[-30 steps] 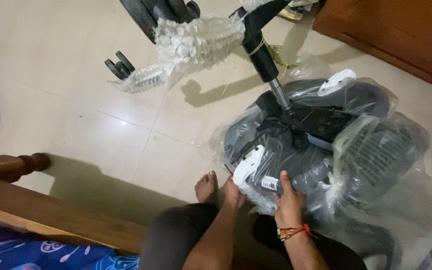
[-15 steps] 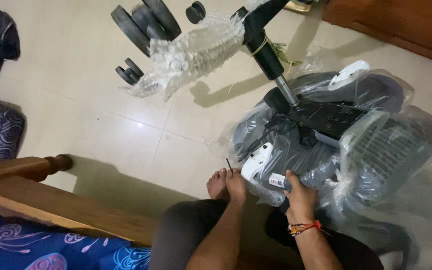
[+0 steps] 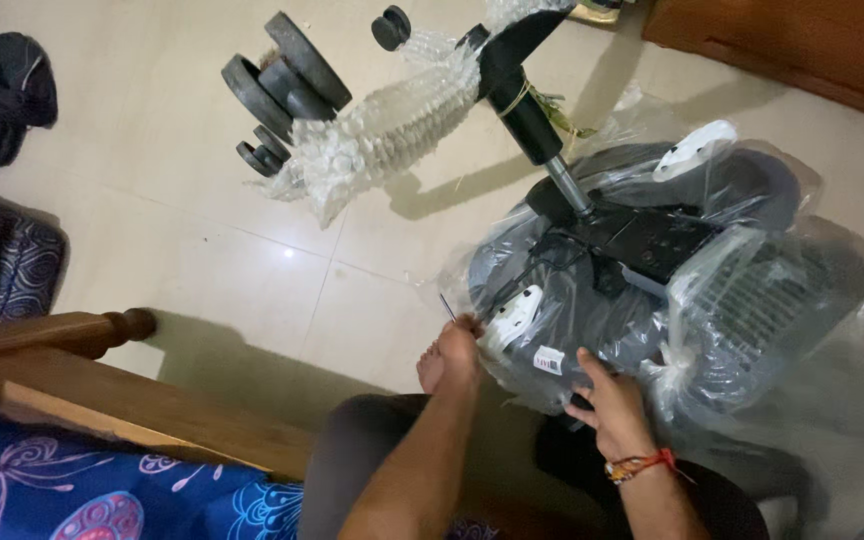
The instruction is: The person sits on the floor and uses an Allen key to tighten a bolt on the underside of an office chair base. They remove a white plastic cap, insert the tool, and turn it to secure the connection between the base and the chair frame.
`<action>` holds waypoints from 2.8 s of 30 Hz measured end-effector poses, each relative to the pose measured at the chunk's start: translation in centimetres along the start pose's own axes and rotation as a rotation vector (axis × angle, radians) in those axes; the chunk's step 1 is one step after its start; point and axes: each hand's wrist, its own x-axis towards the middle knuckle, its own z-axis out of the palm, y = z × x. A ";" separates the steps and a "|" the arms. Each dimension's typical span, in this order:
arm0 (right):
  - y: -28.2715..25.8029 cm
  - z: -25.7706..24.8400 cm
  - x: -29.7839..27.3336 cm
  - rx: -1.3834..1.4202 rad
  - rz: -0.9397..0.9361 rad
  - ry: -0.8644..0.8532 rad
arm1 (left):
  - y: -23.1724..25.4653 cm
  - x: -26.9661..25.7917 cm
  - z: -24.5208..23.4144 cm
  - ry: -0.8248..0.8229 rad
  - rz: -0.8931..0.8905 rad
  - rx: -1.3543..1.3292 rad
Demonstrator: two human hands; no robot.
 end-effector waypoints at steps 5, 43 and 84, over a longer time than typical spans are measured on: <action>-1.7 -0.7 -1.2 -0.090 0.085 -0.026 | 7.6 -0.4 -2.1 -0.136 -0.509 -0.727; -8.8 6.9 -1.1 -0.688 -0.865 -0.177 | 21.2 -14.0 -3.1 -0.004 0.402 -0.151; -2.3 9.6 9.7 -0.764 -0.710 -0.142 | 2.3 -1.4 2.9 -0.135 0.050 -0.363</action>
